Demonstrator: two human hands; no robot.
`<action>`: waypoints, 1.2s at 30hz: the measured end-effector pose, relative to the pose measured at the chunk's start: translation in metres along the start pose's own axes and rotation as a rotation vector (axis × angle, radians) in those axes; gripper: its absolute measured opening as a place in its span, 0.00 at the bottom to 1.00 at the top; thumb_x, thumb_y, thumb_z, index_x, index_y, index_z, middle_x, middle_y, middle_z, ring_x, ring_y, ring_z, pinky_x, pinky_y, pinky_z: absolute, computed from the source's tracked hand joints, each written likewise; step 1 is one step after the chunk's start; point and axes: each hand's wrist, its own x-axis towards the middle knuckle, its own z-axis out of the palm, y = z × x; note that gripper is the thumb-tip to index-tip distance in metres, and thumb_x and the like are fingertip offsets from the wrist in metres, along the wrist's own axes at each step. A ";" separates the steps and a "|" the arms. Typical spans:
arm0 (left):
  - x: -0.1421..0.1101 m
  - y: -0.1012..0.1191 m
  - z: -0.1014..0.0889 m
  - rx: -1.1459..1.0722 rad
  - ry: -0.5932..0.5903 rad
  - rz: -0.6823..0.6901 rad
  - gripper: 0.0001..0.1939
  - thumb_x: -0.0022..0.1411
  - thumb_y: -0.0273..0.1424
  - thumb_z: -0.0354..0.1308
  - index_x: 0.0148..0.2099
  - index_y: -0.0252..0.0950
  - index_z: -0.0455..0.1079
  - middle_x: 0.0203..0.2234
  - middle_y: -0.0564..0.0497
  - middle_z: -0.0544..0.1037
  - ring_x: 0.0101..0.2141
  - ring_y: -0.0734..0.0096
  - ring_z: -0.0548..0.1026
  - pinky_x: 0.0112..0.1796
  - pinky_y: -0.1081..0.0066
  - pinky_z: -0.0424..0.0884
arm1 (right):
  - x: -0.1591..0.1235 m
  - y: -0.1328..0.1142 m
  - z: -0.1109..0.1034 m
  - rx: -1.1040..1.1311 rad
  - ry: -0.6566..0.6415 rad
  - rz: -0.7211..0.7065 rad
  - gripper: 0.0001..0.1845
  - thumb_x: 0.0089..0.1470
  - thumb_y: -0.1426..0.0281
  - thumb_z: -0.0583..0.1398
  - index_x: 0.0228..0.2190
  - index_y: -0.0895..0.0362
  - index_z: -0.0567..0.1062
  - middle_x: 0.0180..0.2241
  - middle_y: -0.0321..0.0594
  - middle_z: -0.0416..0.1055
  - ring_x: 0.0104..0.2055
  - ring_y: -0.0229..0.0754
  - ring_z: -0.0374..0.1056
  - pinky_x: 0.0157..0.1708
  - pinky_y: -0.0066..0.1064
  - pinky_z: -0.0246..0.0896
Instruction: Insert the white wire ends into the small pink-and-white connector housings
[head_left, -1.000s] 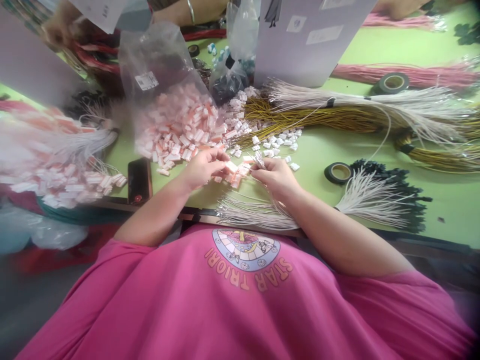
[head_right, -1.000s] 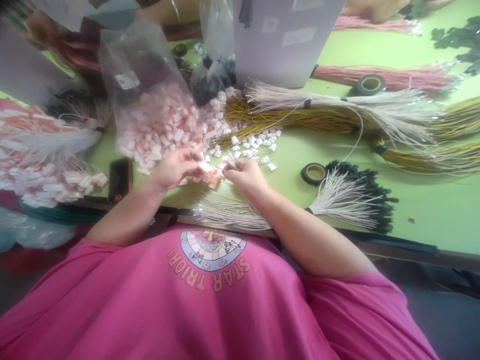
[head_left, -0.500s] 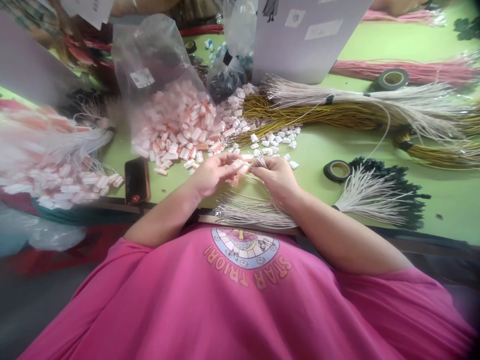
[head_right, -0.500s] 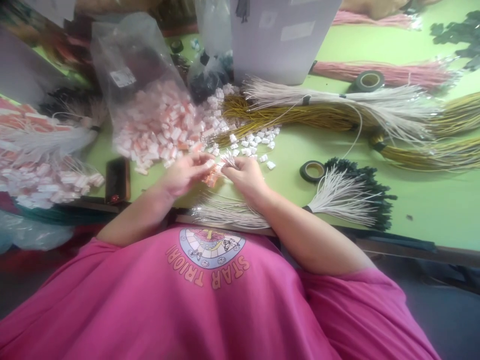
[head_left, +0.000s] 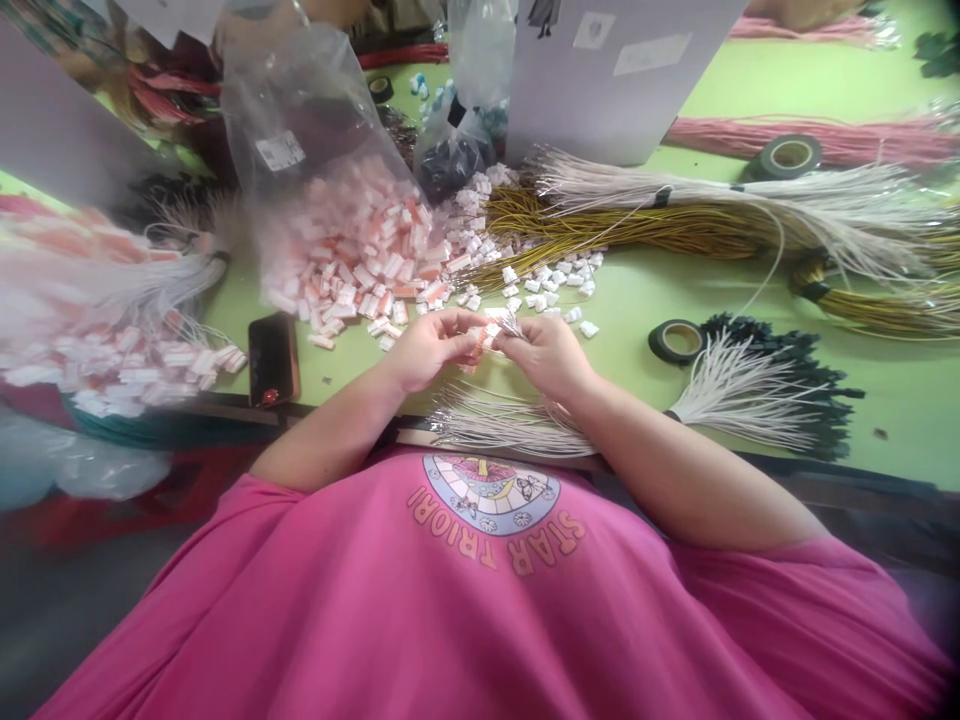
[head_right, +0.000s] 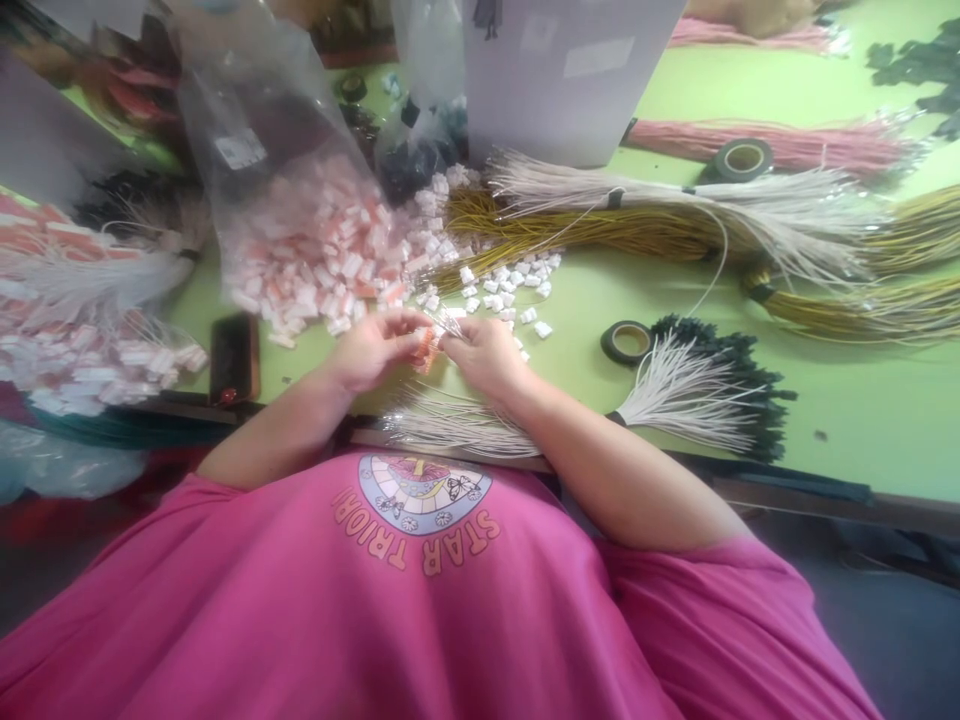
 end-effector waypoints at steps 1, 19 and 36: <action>0.000 0.000 0.000 0.035 0.013 0.003 0.10 0.55 0.25 0.61 0.41 0.31 0.70 0.25 0.52 0.75 0.23 0.78 0.73 0.29 0.72 0.71 | 0.000 0.000 0.000 0.002 -0.005 -0.003 0.10 0.47 0.69 0.56 0.18 0.59 0.68 0.17 0.30 0.55 0.22 0.31 0.49 0.24 0.27 0.45; -0.005 -0.005 0.015 0.438 0.118 0.095 0.09 0.55 0.23 0.59 0.40 0.29 0.74 0.25 0.50 0.75 0.22 0.79 0.73 0.28 0.74 0.72 | 0.000 0.003 0.006 -0.094 -0.055 -0.080 0.12 0.49 0.68 0.54 0.25 0.61 0.75 0.24 0.37 0.70 0.27 0.38 0.63 0.30 0.29 0.53; -0.010 0.006 0.015 0.487 0.087 0.082 0.09 0.56 0.24 0.59 0.41 0.29 0.73 0.25 0.50 0.74 0.20 0.79 0.70 0.25 0.73 0.69 | -0.003 0.001 0.004 -0.089 -0.076 -0.016 0.13 0.51 0.64 0.55 0.29 0.60 0.76 0.23 0.36 0.68 0.28 0.39 0.62 0.32 0.31 0.54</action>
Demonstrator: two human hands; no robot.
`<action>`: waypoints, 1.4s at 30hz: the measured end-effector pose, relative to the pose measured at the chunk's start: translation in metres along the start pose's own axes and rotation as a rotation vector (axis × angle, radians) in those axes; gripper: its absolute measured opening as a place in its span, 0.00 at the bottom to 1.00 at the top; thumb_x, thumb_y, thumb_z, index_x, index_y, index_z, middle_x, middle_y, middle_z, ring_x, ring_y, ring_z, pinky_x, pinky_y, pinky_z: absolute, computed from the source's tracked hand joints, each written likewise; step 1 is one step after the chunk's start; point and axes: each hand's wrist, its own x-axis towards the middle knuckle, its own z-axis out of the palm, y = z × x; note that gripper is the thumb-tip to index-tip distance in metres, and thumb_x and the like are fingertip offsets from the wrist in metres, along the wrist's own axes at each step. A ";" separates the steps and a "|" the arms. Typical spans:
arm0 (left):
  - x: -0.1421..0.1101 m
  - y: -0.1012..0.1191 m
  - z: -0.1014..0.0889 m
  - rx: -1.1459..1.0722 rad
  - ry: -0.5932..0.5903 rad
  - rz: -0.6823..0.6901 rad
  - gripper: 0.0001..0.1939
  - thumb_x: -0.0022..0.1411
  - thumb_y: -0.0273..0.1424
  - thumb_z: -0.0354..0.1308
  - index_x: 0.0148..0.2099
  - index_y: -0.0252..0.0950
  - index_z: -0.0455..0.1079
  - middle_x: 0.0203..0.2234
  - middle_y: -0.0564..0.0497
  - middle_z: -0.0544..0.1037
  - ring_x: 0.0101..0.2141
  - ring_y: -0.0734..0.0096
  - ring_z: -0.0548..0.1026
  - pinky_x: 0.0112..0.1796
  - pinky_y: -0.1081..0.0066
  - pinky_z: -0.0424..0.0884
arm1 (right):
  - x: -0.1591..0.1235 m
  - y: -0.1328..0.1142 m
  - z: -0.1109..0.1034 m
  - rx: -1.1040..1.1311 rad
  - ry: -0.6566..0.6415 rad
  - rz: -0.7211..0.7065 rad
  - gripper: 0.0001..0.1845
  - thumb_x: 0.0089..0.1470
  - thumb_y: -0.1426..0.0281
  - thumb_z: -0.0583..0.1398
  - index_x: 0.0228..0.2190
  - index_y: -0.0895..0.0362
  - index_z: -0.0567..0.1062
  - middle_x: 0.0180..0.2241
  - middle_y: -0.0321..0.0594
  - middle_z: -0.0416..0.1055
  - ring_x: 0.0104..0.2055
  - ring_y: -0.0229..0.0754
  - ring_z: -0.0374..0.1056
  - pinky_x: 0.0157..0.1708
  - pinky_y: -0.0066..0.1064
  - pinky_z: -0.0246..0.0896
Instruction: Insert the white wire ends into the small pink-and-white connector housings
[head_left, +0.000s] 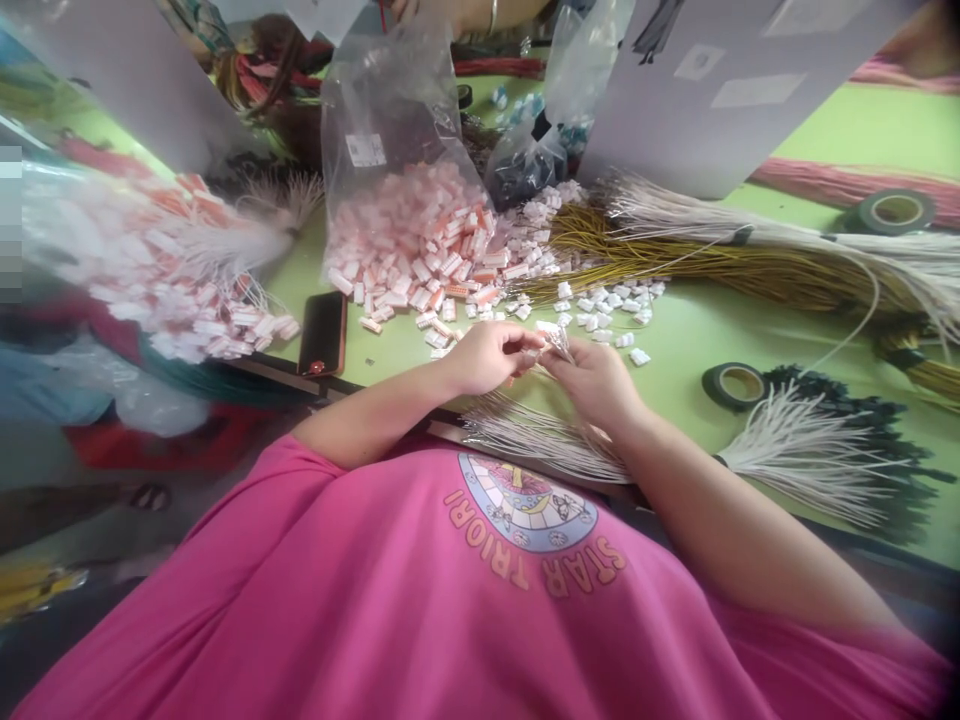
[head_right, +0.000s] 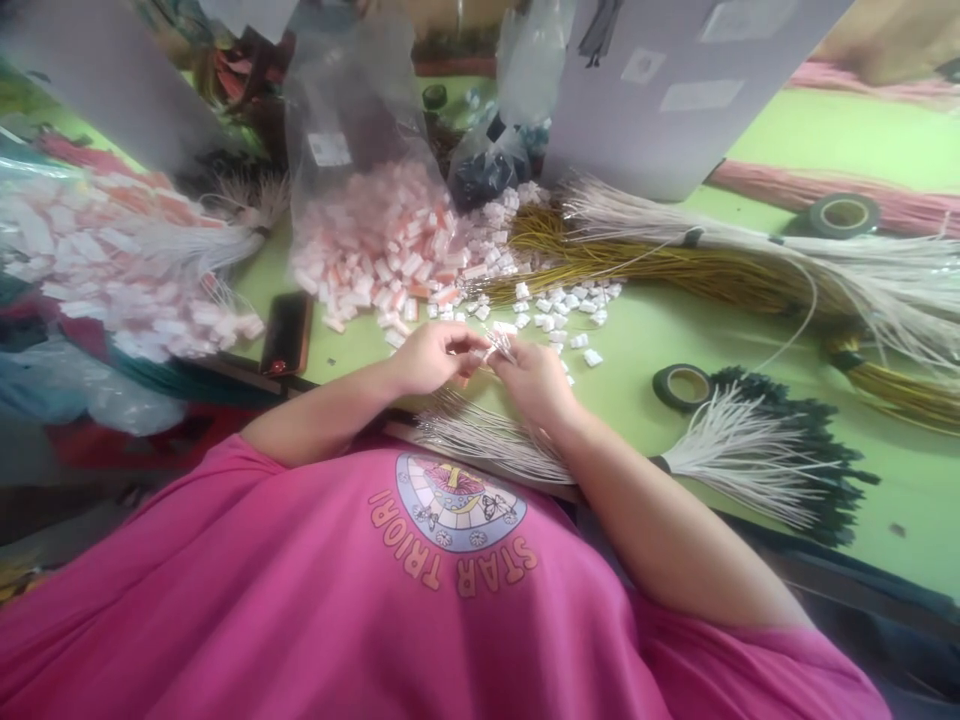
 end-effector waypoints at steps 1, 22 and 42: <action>-0.001 0.000 -0.001 -0.019 -0.017 -0.015 0.10 0.57 0.24 0.58 0.42 0.29 0.73 0.25 0.49 0.74 0.20 0.78 0.70 0.25 0.73 0.69 | 0.000 0.001 0.000 0.004 0.006 0.008 0.13 0.50 0.64 0.56 0.28 0.60 0.76 0.23 0.35 0.67 0.28 0.38 0.61 0.32 0.31 0.54; -0.023 -0.065 -0.109 1.029 0.281 0.055 0.12 0.58 0.26 0.53 0.45 0.36 0.71 0.42 0.43 0.70 0.37 0.61 0.69 0.38 0.65 0.65 | 0.004 0.001 -0.007 0.405 0.100 0.076 0.04 0.40 0.71 0.60 0.20 0.60 0.73 0.19 0.34 0.67 0.24 0.34 0.60 0.28 0.29 0.53; -0.009 -0.006 -0.024 -0.188 -0.101 0.064 0.11 0.54 0.30 0.62 0.40 0.35 0.66 0.23 0.52 0.73 0.22 0.75 0.72 0.25 0.73 0.70 | -0.001 -0.007 -0.008 0.353 -0.004 0.039 0.10 0.45 0.65 0.59 0.18 0.57 0.69 0.16 0.30 0.56 0.20 0.32 0.50 0.23 0.29 0.46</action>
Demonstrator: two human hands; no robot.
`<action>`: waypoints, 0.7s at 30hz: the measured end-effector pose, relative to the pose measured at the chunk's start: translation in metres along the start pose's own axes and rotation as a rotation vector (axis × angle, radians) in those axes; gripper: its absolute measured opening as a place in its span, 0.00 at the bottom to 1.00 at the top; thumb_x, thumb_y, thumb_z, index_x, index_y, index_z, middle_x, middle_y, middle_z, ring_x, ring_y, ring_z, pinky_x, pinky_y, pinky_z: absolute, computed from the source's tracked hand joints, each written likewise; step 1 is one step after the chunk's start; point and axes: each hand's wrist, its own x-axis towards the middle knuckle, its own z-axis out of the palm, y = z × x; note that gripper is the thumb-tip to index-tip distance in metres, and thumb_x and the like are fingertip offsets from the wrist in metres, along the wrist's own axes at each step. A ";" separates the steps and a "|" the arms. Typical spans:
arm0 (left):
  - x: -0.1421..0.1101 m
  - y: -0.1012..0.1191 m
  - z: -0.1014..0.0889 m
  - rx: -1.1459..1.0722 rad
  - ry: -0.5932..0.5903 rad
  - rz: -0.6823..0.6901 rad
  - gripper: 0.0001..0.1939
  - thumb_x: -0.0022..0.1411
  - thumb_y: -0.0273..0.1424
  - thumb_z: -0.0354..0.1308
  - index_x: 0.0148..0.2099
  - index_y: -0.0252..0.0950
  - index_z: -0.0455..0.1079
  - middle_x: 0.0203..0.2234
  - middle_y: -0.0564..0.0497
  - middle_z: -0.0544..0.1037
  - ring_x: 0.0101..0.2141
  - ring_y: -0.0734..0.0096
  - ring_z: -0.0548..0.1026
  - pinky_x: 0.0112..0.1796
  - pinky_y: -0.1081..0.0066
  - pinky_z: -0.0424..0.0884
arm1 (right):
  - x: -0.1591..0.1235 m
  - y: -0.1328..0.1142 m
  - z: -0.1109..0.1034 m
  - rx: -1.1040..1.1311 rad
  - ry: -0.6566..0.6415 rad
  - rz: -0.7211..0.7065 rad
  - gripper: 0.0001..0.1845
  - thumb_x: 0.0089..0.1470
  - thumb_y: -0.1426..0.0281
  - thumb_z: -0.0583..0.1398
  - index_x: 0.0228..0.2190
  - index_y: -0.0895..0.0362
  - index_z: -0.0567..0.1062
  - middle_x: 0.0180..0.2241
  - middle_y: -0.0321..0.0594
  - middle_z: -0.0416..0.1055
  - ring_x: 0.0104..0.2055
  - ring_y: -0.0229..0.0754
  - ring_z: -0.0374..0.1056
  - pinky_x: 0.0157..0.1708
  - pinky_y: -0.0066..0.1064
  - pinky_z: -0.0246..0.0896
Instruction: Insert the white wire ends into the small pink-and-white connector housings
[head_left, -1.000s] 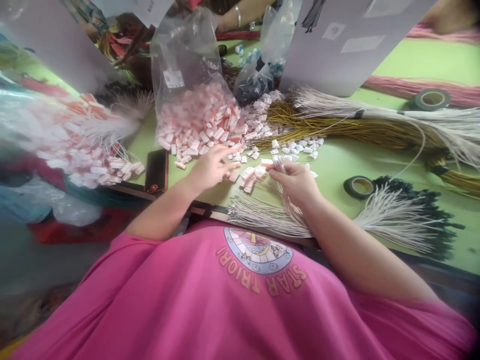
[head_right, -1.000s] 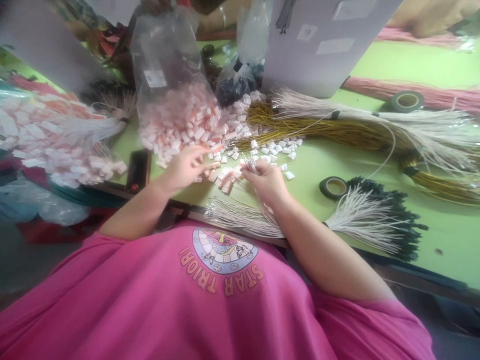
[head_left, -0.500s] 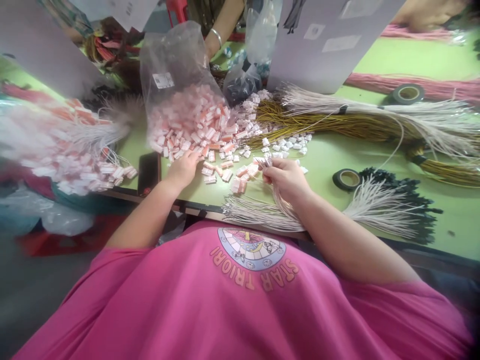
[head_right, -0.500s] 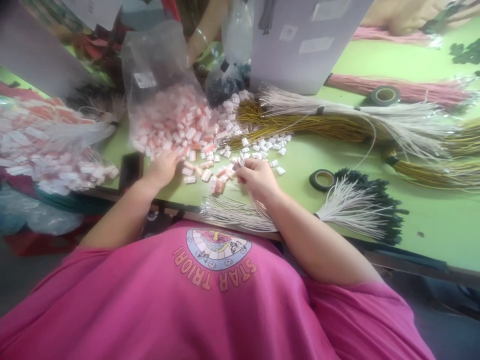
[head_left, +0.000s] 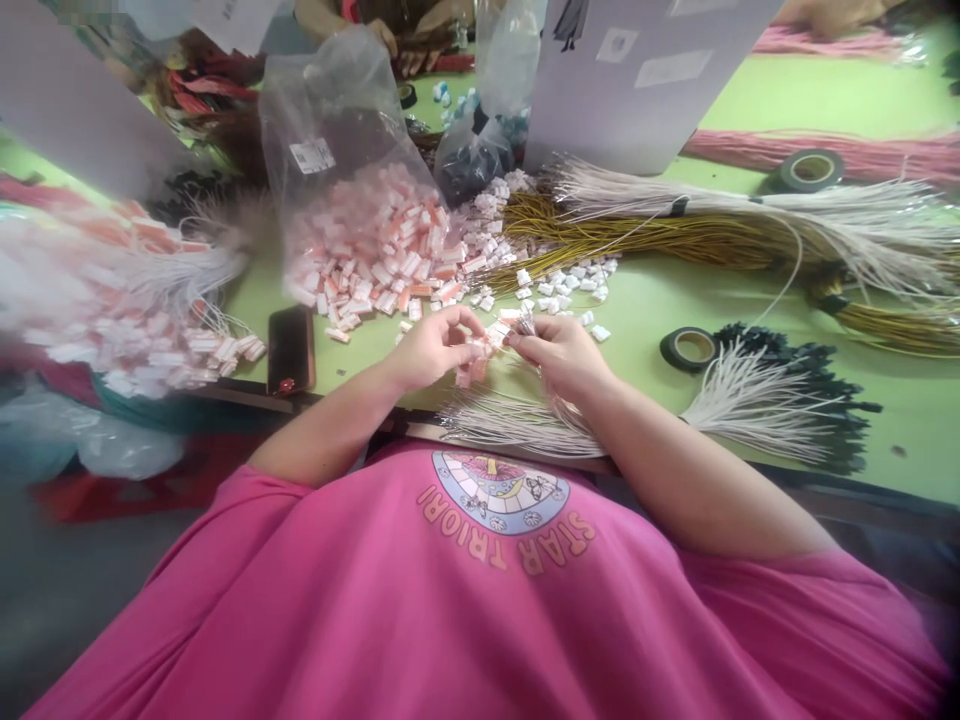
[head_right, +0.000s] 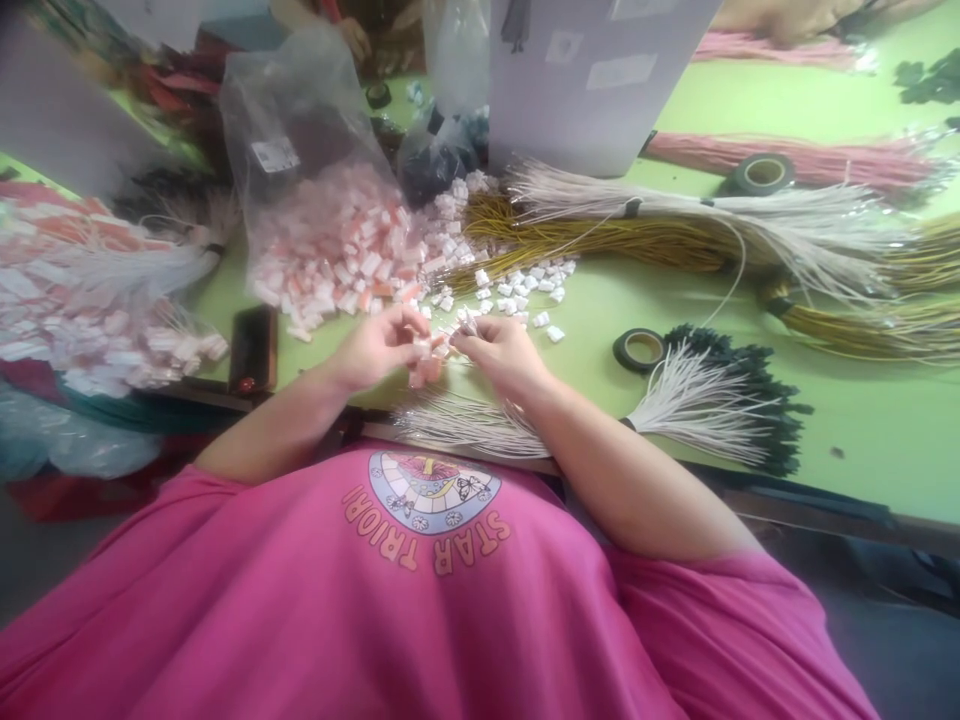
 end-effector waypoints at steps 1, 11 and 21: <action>0.003 -0.001 0.003 0.008 0.001 -0.020 0.14 0.54 0.29 0.62 0.43 0.35 0.65 0.22 0.53 0.72 0.22 0.75 0.71 0.25 0.73 0.69 | 0.000 0.000 0.000 -0.033 -0.019 -0.009 0.11 0.46 0.64 0.58 0.19 0.57 0.69 0.17 0.31 0.58 0.21 0.32 0.51 0.24 0.29 0.47; 0.014 -0.007 0.004 -0.167 0.006 -0.129 0.14 0.53 0.26 0.61 0.44 0.32 0.68 0.30 0.49 0.76 0.26 0.76 0.74 0.28 0.74 0.71 | 0.003 0.006 0.000 -0.188 0.007 -0.032 0.10 0.47 0.66 0.56 0.20 0.58 0.70 0.18 0.31 0.59 0.23 0.33 0.54 0.26 0.29 0.50; 0.014 -0.014 0.002 -0.161 0.015 -0.085 0.15 0.53 0.28 0.63 0.45 0.32 0.73 0.31 0.50 0.77 0.27 0.78 0.74 0.31 0.75 0.72 | 0.003 0.003 0.000 -0.237 0.012 -0.060 0.10 0.47 0.69 0.56 0.19 0.59 0.68 0.18 0.31 0.60 0.22 0.32 0.54 0.25 0.28 0.49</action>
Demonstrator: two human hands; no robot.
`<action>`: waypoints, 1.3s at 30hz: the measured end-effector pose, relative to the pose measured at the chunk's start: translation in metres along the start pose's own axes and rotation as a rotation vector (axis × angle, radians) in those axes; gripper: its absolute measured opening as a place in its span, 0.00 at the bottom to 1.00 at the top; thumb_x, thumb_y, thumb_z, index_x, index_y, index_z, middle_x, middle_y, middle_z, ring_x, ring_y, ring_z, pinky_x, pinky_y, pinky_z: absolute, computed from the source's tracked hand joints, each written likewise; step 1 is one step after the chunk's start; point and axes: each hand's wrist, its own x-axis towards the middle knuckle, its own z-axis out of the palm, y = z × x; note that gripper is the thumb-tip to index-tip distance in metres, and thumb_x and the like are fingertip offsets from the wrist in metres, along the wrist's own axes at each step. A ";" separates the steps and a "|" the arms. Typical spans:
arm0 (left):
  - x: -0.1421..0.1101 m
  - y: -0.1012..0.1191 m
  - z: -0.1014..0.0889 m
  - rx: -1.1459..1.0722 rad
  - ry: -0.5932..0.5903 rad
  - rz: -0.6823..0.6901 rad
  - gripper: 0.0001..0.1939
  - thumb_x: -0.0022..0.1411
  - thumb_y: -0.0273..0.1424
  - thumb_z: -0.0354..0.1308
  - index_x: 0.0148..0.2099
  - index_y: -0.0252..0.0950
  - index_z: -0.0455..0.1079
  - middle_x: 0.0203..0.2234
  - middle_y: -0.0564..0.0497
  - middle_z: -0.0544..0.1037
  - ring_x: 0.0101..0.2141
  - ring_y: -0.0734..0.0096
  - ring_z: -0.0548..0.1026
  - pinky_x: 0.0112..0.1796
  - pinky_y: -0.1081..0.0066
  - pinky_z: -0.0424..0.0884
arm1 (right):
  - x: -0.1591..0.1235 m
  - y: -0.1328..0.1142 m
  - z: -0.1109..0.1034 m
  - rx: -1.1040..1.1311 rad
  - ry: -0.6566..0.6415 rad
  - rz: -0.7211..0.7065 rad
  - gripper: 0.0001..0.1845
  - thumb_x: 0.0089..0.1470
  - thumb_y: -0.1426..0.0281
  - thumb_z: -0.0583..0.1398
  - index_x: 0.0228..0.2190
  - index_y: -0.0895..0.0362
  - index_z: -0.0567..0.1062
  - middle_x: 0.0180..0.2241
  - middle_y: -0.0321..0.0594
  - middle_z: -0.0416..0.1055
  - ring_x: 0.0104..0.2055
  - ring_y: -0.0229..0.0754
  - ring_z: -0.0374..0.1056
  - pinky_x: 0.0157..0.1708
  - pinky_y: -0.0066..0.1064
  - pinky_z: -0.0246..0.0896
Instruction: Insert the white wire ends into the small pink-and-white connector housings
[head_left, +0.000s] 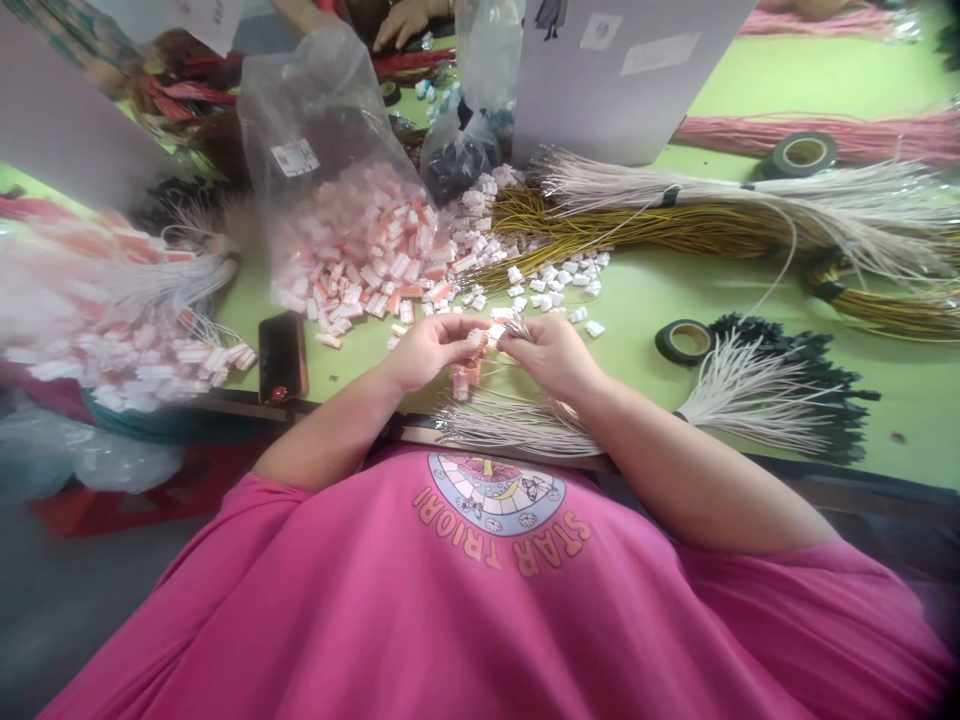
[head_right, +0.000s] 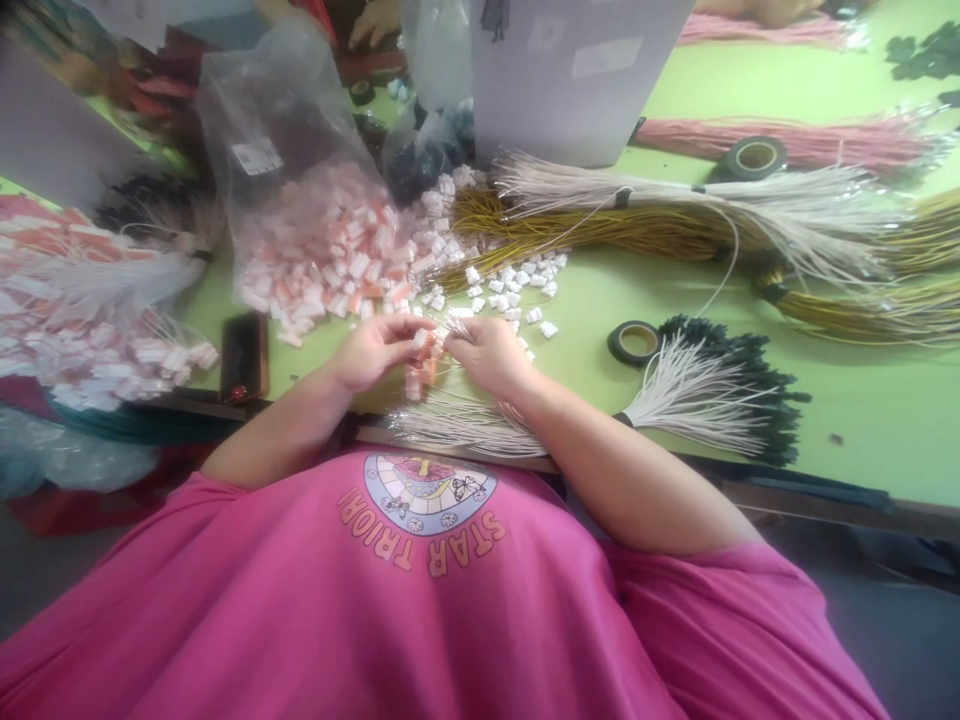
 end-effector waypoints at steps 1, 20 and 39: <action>0.000 0.000 0.000 0.035 0.016 0.000 0.15 0.53 0.28 0.63 0.45 0.32 0.73 0.31 0.49 0.78 0.27 0.78 0.74 0.30 0.75 0.72 | 0.000 0.000 0.000 0.006 -0.004 -0.007 0.09 0.47 0.69 0.56 0.19 0.59 0.69 0.19 0.31 0.61 0.23 0.32 0.55 0.26 0.29 0.50; 0.002 0.010 0.006 0.507 0.090 0.159 0.14 0.56 0.26 0.59 0.46 0.31 0.72 0.38 0.45 0.76 0.36 0.72 0.74 0.36 0.71 0.72 | 0.003 0.004 0.002 0.077 0.016 0.014 0.11 0.50 0.66 0.57 0.23 0.59 0.74 0.21 0.35 0.68 0.26 0.36 0.63 0.30 0.30 0.56; 0.012 0.018 -0.004 1.212 0.195 0.255 0.12 0.61 0.28 0.54 0.48 0.32 0.67 0.45 0.44 0.70 0.40 0.67 0.72 0.41 0.68 0.67 | 0.011 0.022 -0.001 0.508 0.124 0.148 0.01 0.39 0.73 0.61 0.20 0.59 0.72 0.18 0.35 0.67 0.20 0.33 0.60 0.20 0.27 0.52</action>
